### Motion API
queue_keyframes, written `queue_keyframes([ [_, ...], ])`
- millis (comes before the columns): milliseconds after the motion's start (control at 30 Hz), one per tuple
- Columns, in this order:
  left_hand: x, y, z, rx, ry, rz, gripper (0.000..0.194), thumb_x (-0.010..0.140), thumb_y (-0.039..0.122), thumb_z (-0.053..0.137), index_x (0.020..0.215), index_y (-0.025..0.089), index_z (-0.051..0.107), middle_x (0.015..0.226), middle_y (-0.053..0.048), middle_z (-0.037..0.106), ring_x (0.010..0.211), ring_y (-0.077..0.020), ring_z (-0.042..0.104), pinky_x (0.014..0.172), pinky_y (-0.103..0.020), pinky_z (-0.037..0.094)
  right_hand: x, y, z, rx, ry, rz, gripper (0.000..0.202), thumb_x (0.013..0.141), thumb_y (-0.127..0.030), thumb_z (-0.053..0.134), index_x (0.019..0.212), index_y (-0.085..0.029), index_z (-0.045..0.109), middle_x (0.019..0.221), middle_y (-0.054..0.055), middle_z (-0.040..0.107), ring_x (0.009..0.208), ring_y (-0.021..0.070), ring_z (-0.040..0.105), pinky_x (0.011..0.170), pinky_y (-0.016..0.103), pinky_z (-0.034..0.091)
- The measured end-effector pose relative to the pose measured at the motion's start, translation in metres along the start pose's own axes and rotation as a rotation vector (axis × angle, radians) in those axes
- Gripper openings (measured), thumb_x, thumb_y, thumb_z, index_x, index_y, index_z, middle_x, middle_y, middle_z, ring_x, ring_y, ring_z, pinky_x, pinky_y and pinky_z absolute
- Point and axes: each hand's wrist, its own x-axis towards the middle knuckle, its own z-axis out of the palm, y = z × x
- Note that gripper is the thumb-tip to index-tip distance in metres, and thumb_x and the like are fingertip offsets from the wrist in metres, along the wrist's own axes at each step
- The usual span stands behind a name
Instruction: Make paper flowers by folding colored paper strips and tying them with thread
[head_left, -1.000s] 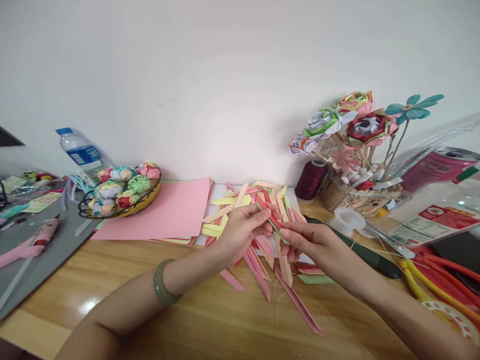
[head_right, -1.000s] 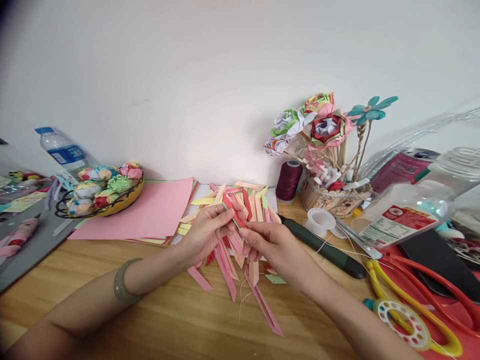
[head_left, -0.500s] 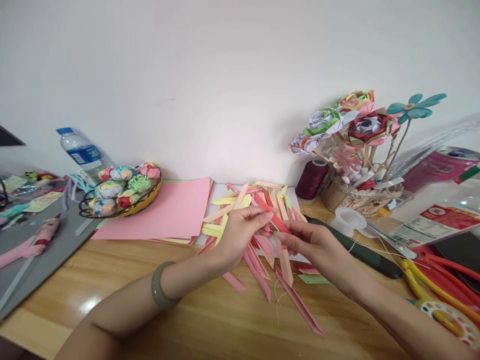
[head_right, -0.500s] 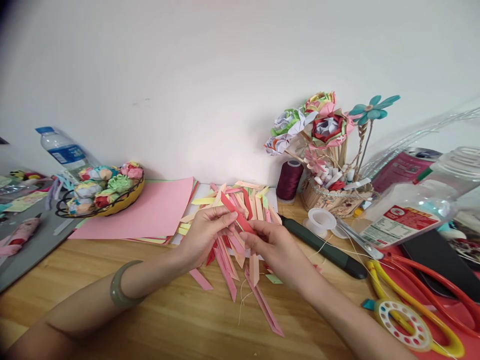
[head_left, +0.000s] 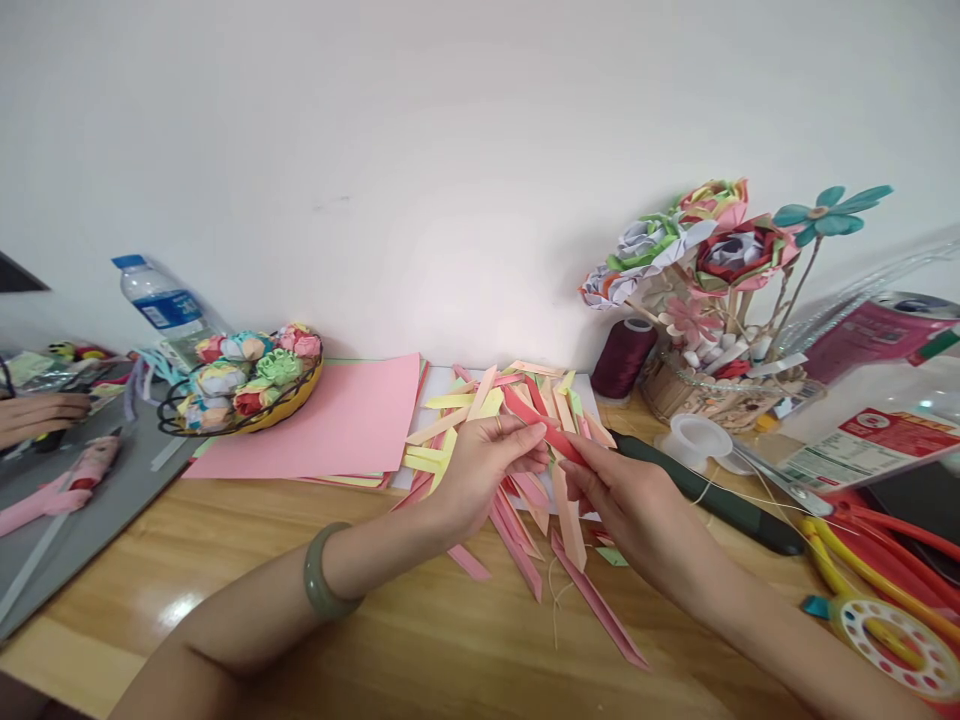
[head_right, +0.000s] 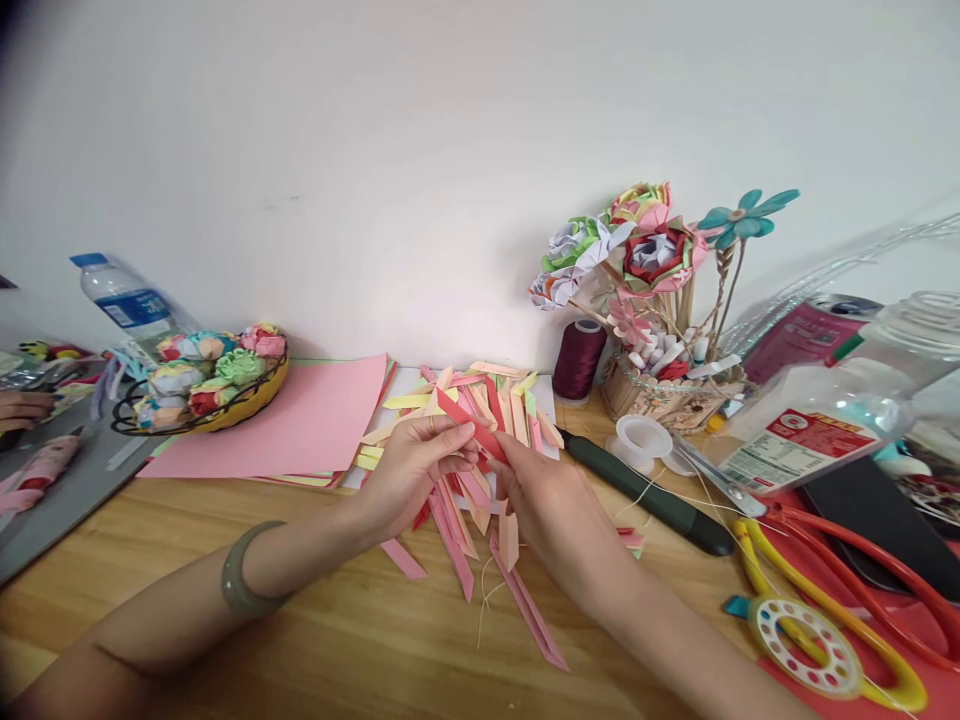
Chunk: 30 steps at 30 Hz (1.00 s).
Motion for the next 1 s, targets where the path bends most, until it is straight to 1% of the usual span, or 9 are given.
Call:
queue_keyframes([
  [133, 0.000, -0.001, 0.001, -0.038, -0.011, -0.001, 0.016, 0.066, 0.027, 0.067, 0.063, 0.011, 0.063, 0.061, -0.001, 0.059, 0.058, -0.0077, 0.055, 0.065, -0.024, 0.046, 0.003, -0.002, -0.001, 0.126, -0.032, 0.048, 0.027, 0.088, -0.035, 0.033, 0.082, -0.019, 0.053, 0.060, -0.002, 0.052, 0.048, 0.0103, 0.049, 0.045, 0.022, 0.041],
  [267, 0.001, -0.004, -0.001, -0.119, -0.008, -0.044, 0.015, 0.065, 0.027, 0.068, 0.065, 0.012, 0.064, 0.062, 0.000, 0.059, 0.061, -0.0072, 0.055, 0.067, -0.023, 0.046, 0.006, -0.005, -0.007, 0.106, -0.056, 0.056, 0.027, 0.087, -0.036, 0.034, 0.080, -0.019, 0.054, 0.060, -0.001, 0.054, 0.053, 0.0118, 0.053, 0.048, 0.023, 0.041],
  [367, 0.002, -0.006, -0.003, -0.118, 0.030, -0.047, 0.017, 0.064, 0.028, 0.069, 0.065, 0.013, 0.063, 0.062, 0.001, 0.058, 0.062, -0.0073, 0.055, 0.066, -0.022, 0.046, 0.008, -0.005, -0.014, -0.018, -0.050, 0.061, 0.024, 0.084, -0.039, 0.040, 0.088, -0.019, 0.054, 0.062, -0.001, 0.058, 0.053, 0.0129, 0.053, 0.049, 0.024, 0.040],
  [433, 0.004, -0.005, -0.003, -0.095, 0.047, -0.031, 0.018, 0.064, 0.030, 0.069, 0.065, 0.013, 0.063, 0.062, 0.000, 0.059, 0.061, -0.0073, 0.054, 0.064, -0.022, 0.046, 0.008, -0.003, -0.016, -0.159, -0.002, 0.059, 0.025, 0.083, -0.039, 0.043, 0.093, -0.018, 0.051, 0.063, 0.000, 0.059, 0.052, 0.0138, 0.053, 0.048, 0.025, 0.038],
  [500, 0.004, -0.004, -0.003, -0.082, 0.057, -0.029, 0.019, 0.065, 0.031, 0.068, 0.065, 0.013, 0.063, 0.062, 0.000, 0.059, 0.061, -0.0077, 0.055, 0.063, -0.022, 0.046, 0.007, -0.001, -0.014, -0.316, 0.020, 0.075, 0.022, 0.083, -0.037, 0.042, 0.092, -0.017, 0.048, 0.063, 0.001, 0.060, 0.052, 0.0152, 0.054, 0.048, 0.025, 0.035],
  [600, 0.005, -0.002, -0.004, -0.086, 0.076, -0.022, 0.018, 0.065, 0.030, 0.068, 0.065, 0.013, 0.063, 0.062, 0.000, 0.060, 0.061, -0.0082, 0.056, 0.065, -0.023, 0.046, 0.005, 0.001, -0.005, -0.499, -0.069, 0.104, 0.019, 0.083, -0.033, 0.042, 0.091, -0.016, 0.046, 0.065, 0.003, 0.062, 0.053, 0.0183, 0.056, 0.047, 0.026, 0.031],
  [700, 0.007, -0.002, -0.005, -0.093, 0.092, 0.016, 0.016, 0.065, 0.029, 0.068, 0.066, 0.013, 0.064, 0.061, 0.000, 0.059, 0.060, -0.0067, 0.054, 0.066, -0.021, 0.046, 0.004, 0.001, 0.002, -0.592, -0.145, 0.108, 0.017, 0.081, -0.032, 0.046, 0.087, -0.016, 0.047, 0.069, 0.006, 0.064, 0.057, 0.0214, 0.059, 0.047, 0.026, 0.029],
  [900, 0.009, -0.003, -0.008, -0.104, 0.093, 0.067, 0.014, 0.067, 0.027, 0.067, 0.064, 0.014, 0.063, 0.060, 0.003, 0.055, 0.058, -0.0049, 0.050, 0.064, -0.019, 0.045, 0.003, 0.005, 0.005, -0.564, -0.240, 0.123, 0.007, 0.078, -0.023, 0.049, 0.075, -0.017, 0.052, 0.067, 0.006, 0.064, 0.060, 0.0182, 0.059, 0.049, 0.024, 0.029],
  [1000, 0.009, -0.003, -0.008, -0.102, 0.092, 0.064, 0.013, 0.067, 0.027, 0.067, 0.065, 0.015, 0.063, 0.061, 0.003, 0.054, 0.059, -0.0049, 0.049, 0.064, -0.019, 0.045, 0.003, 0.007, 0.005, -0.573, -0.260, 0.112, 0.009, 0.077, -0.023, 0.049, 0.071, -0.018, 0.053, 0.065, 0.005, 0.064, 0.057, 0.0177, 0.058, 0.047, 0.023, 0.029],
])
